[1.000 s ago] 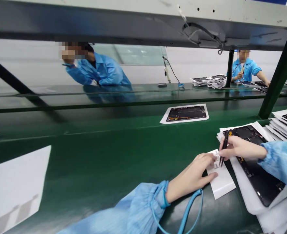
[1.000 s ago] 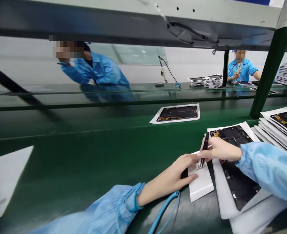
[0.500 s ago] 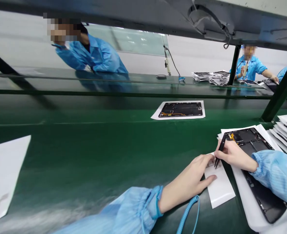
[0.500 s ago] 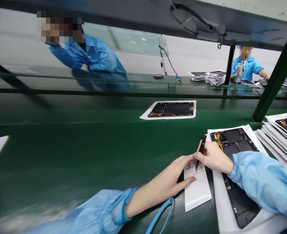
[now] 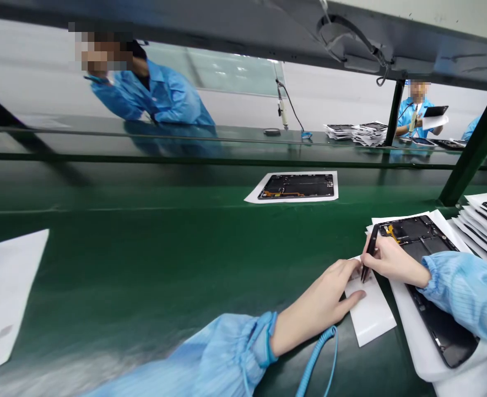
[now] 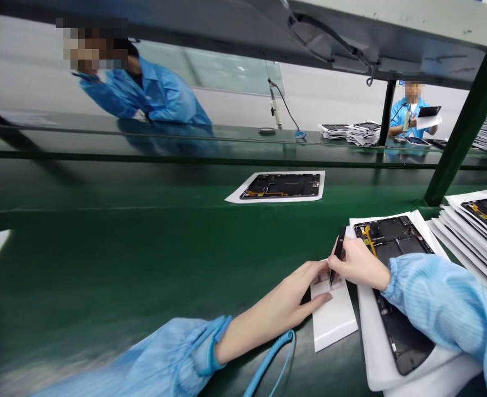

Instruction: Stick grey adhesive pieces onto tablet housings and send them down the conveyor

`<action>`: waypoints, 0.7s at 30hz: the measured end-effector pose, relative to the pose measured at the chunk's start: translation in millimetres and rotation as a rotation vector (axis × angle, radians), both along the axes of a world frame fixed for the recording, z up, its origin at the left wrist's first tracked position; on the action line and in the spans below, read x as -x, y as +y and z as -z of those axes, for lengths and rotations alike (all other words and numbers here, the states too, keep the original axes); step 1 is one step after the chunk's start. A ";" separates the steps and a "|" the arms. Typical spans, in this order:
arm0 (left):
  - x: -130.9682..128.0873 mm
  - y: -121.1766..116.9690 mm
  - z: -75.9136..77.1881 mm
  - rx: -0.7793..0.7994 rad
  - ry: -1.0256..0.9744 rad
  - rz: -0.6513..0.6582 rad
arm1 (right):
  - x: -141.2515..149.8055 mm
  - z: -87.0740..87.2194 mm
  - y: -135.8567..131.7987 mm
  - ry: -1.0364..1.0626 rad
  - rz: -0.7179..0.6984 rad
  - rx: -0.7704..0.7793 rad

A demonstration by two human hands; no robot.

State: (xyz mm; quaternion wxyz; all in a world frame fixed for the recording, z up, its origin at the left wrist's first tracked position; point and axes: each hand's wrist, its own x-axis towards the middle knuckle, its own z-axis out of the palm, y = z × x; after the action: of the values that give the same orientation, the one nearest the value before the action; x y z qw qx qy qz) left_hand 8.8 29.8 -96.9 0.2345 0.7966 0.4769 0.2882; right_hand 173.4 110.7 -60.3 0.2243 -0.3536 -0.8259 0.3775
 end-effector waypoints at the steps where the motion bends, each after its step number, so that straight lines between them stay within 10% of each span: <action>1: 0.0 0.2 -0.2 -0.001 -0.002 0.003 | -0.1 -0.1 0.4 -0.005 0.003 -0.002; 21: 1.6 -0.5 -2.7 0.023 -0.009 0.026 | 0.2 -5.9 -0.5 -0.072 -0.021 0.069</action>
State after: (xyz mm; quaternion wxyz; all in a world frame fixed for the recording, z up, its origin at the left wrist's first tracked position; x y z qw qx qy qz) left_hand 7.2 29.2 -94.2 0.2496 0.7986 0.4687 0.2833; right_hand 173.3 110.2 -54.3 0.1783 -0.3657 -0.8236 0.3951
